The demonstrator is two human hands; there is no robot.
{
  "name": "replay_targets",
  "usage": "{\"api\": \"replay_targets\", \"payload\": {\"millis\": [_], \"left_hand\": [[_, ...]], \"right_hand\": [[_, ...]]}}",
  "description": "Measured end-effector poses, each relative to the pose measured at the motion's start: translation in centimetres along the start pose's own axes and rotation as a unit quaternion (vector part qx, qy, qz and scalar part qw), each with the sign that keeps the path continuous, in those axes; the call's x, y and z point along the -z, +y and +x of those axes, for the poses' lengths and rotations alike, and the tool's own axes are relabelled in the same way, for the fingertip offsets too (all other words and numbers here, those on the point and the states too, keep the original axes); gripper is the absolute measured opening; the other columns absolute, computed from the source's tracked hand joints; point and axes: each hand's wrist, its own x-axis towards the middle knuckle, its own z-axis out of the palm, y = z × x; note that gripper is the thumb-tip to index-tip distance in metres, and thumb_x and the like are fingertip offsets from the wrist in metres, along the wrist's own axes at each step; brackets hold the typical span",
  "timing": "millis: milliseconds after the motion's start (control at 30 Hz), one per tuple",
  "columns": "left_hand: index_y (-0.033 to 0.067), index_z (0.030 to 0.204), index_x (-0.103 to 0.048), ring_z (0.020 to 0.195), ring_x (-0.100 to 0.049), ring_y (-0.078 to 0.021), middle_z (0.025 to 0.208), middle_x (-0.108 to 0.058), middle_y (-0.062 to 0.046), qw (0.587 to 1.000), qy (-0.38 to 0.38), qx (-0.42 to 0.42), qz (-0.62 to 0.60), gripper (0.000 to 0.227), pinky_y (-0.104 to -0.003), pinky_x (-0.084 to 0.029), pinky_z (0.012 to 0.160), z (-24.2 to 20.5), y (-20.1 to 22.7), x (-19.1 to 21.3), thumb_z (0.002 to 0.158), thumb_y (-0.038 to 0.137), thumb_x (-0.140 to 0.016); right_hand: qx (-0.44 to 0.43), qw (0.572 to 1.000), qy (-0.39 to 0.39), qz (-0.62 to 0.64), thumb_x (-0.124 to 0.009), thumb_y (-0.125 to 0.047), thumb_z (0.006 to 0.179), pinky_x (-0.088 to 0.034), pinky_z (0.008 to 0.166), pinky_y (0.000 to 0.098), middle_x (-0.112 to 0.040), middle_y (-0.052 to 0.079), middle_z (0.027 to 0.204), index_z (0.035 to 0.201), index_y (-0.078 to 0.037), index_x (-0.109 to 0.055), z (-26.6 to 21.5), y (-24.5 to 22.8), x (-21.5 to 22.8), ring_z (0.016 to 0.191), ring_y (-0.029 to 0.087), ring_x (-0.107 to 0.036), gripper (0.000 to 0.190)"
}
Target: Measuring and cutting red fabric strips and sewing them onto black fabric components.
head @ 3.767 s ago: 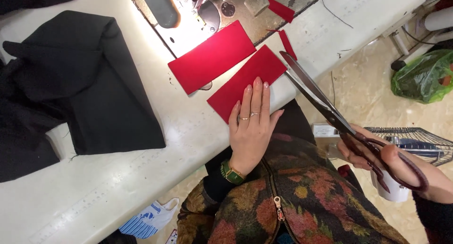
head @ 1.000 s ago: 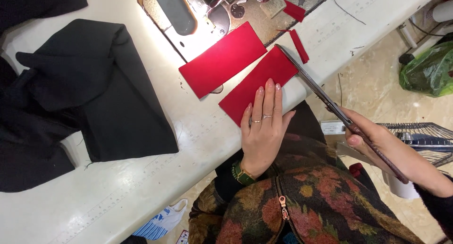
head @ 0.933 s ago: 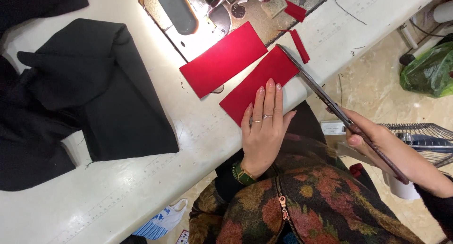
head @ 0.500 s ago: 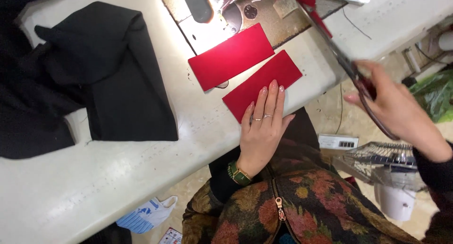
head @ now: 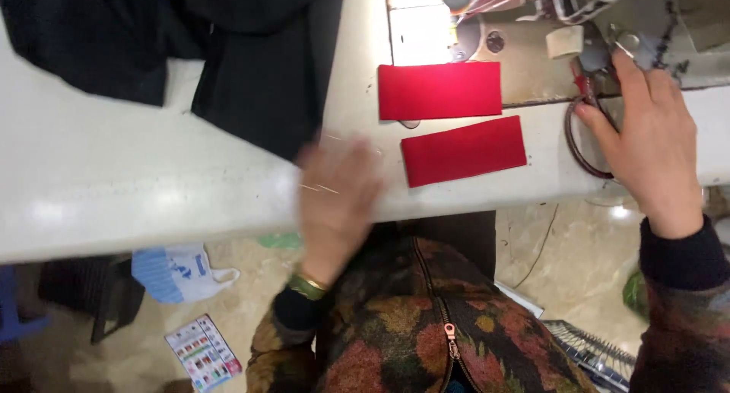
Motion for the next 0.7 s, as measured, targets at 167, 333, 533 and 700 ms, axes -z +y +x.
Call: {"api": "replay_targets", "payload": {"millis": [167,333,533,700], "left_hand": [[0.0005,0.126,-0.068,0.136,-0.054,-0.0354,0.14,-0.062,-0.015,0.966,0.047,0.191,0.168,0.025,-0.055,-0.03,0.119,-1.1,-3.5,5.0,0.105,0.013,-0.068],[0.0182,0.13,-0.068,0.12,-0.058,-0.0265,0.137,-0.063,-0.004,0.966,0.001,0.144,0.215,0.041,-0.047,-0.04,0.097,-0.9,-1.9,1.7,0.099,0.044,-0.073],[0.018,0.125,-0.069,0.113,-0.063,-0.0234,0.13,-0.068,0.0,0.986,0.03,0.101,0.132,0.028,-0.041,-0.041,0.091,0.8,-1.1,2.2,0.104,0.036,-0.068],[0.0105,0.119,-0.073,0.113,-0.068,-0.0261,0.121,-0.074,-0.006,0.965,0.14,0.179,0.128,0.018,-0.041,-0.044,0.091,-1.3,-3.2,4.5,0.103,0.014,-0.066]], "right_hand": [[0.064,0.98,0.06,-0.177,-0.067,-0.044,0.117,-0.054,0.079,0.0429,-0.065,0.02,0.114,0.163,0.0,-0.062,-1.0,1.9,-1.4,0.102,0.037,-0.065,0.063],[0.135,0.98,0.129,-0.074,-0.081,-0.014,0.114,-0.047,0.097,0.0471,-0.064,0.025,0.13,0.147,0.001,-0.075,0.9,-2.4,-0.6,0.112,0.041,-0.06,0.037],[0.167,0.981,0.056,0.08,-0.066,-0.012,0.114,-0.042,0.092,0.0449,-0.063,0.022,0.119,0.134,0.006,-0.068,6.1,-9.6,-0.3,0.109,0.039,-0.056,0.027],[0.096,0.98,-0.046,0.169,-0.064,-0.019,0.115,-0.037,0.096,0.0465,-0.05,0.019,0.106,0.103,0.005,-0.064,6.4,-10.1,-1.0,0.11,0.036,-0.045,0.027]]}}
